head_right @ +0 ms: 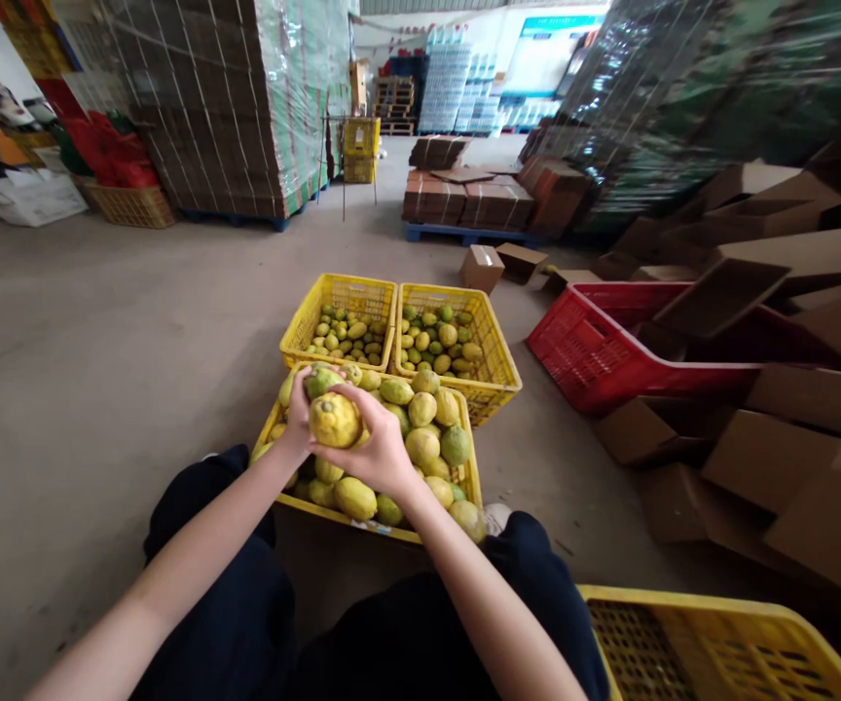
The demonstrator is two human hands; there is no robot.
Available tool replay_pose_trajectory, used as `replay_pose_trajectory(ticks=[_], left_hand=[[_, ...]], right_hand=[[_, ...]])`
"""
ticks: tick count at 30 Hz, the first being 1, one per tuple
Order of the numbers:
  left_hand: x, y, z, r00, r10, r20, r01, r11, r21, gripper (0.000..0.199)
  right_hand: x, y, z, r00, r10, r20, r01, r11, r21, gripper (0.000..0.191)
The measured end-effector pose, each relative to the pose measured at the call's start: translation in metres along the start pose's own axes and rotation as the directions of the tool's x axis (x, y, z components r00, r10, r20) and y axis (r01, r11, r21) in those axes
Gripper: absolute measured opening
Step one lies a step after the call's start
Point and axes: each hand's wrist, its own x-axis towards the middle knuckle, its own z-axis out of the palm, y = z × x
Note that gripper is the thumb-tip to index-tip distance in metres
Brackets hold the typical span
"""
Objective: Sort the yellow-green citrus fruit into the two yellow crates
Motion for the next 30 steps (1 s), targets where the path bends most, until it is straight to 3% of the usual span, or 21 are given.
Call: replay_pose_trajectory(ticks=[3, 5, 8, 12, 19, 25, 30], left_hand=[[0.015, 0.008, 0.004, 0.975, 0.195, -0.108, -0.189, 0.98, 0.065, 0.036], [0.018, 0.014, 0.004, 0.93, 0.354, -0.101, -0.335, 0.928, 0.163, 0.039], [0.01, 0.02, 0.003, 0.883, 0.467, 0.039, -0.461, 0.852, 0.246, 0.041], [-0.003, 0.018, 0.004, 0.855, 0.473, 0.211, -0.517, 0.796, 0.313, 0.042], [-0.005, 0.017, 0.002, 0.873, 0.42, 0.247, -0.481, 0.825, 0.297, 0.038], [-0.01, 0.024, 0.008, 0.974, 0.203, 0.104, -0.218, 0.961, 0.168, 0.031], [-0.01, 0.024, 0.011, 0.994, 0.095, 0.05, -0.099, 0.99, 0.104, 0.031]], right_hand=[[0.005, 0.011, -0.012, 0.988, 0.067, -0.139, -0.077, 0.995, -0.068, 0.054], [0.006, 0.023, -0.016, 0.968, 0.094, -0.233, -0.122, 0.987, -0.109, 0.052], [0.005, 0.038, -0.012, 0.95, 0.118, -0.288, -0.161, 0.979, -0.129, 0.05], [0.003, 0.043, -0.003, 0.981, 0.098, -0.167, -0.121, 0.984, -0.131, 0.048], [0.004, 0.041, 0.001, 0.989, 0.097, -0.114, -0.11, 0.988, -0.106, 0.047], [0.003, 0.04, -0.001, 0.986, 0.139, -0.086, -0.148, 0.984, -0.102, 0.044], [0.005, 0.039, -0.003, 0.984, 0.164, -0.065, -0.171, 0.978, -0.118, 0.044]])
